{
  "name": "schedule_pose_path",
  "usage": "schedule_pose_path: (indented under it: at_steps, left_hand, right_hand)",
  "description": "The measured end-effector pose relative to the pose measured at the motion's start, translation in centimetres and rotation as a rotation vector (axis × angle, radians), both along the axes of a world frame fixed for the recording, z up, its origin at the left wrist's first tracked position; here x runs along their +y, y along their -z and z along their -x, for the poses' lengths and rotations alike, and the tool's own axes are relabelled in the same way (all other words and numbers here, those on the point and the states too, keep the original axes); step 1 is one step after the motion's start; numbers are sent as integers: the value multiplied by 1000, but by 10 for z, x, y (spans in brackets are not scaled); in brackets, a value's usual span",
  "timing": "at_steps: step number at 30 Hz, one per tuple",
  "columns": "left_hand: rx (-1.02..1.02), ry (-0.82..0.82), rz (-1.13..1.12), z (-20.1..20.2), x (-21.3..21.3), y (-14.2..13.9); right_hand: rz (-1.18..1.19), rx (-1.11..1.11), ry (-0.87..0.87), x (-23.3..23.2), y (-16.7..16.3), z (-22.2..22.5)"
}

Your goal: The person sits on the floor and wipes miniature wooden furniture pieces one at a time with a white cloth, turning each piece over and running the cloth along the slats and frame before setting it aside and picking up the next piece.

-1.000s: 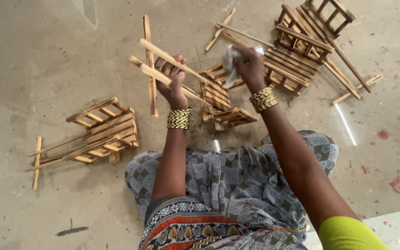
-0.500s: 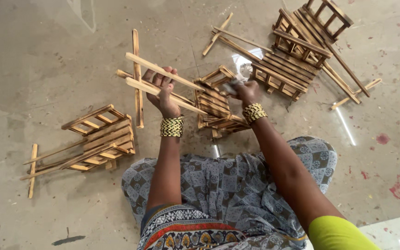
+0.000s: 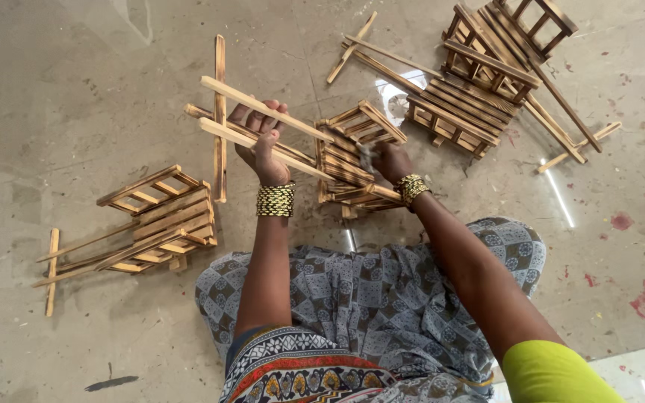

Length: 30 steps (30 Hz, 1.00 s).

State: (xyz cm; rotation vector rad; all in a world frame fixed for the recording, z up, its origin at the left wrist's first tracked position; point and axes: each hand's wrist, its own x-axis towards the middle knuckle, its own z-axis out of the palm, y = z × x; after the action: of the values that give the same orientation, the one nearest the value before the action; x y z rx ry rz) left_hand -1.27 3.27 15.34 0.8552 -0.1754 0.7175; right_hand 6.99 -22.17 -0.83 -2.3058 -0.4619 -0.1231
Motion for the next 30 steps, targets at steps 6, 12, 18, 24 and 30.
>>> schedule_pose_path:
  at_steps: [6,12,18,24,30]
  left_hand:
    - [12,2,-4,-2,-2,-4]
    - [12,-10,-27,-3,-4,-3]
    - [4,-9,3,-3,0,1]
    - [15,3,13,-3,-2,0]
    - [5,20,6,-5,-6,-6]
  right_hand:
    - [-600,797,347,-4,-1,-3]
    - [-298,424,57,55,-58,-17]
    - [-186,152,-98,36,-29,-11]
    - [130,265,-166,21,-12,-12]
    - [-274,436,-476,54,-100,10]
